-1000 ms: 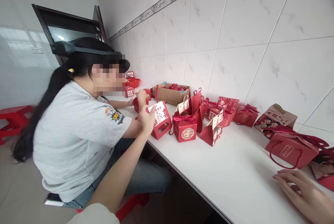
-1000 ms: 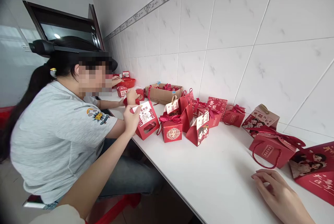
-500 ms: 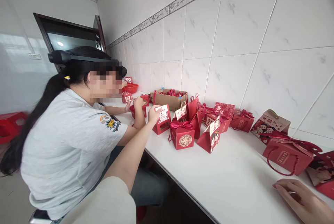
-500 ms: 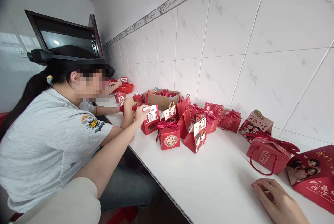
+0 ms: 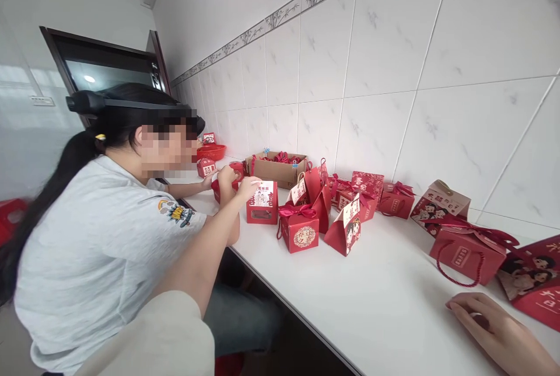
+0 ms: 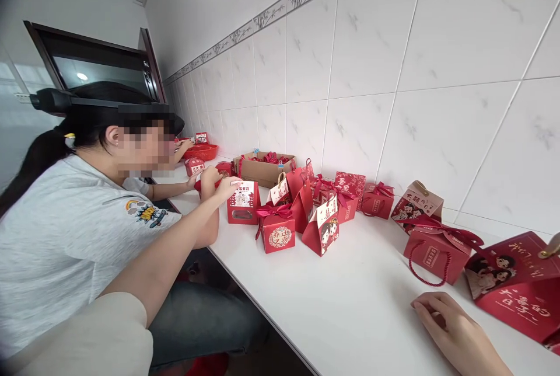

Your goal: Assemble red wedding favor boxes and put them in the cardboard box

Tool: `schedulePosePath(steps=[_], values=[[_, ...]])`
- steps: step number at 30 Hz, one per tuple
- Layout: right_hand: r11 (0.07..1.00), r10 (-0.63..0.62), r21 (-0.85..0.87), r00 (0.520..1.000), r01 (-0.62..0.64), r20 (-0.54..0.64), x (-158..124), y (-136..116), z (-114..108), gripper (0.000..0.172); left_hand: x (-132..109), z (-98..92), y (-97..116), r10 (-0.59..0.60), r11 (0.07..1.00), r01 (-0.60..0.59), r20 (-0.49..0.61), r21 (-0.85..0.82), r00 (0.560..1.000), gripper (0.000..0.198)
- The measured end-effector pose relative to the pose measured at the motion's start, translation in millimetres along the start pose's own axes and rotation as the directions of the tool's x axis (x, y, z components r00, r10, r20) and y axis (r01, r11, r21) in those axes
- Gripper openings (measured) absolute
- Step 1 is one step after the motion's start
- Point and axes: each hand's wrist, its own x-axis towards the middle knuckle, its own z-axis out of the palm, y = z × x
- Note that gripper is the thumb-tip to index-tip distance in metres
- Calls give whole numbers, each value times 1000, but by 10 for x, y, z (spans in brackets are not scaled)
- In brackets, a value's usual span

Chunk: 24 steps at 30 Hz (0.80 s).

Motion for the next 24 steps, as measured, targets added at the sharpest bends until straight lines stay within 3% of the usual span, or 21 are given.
schedulePosePath(steps=[9, 24], values=[[998, 69, 1, 997, -69, 30, -50, -224, -84, 46, 37, 48, -119, -9, 998, 11, -25, 54, 1000, 33], [999, 41, -24, 998, -40, 38, -48, -203, -64, 44, 136, 170, -182, 60, 998, -56, -138, 35, 989, 35]])
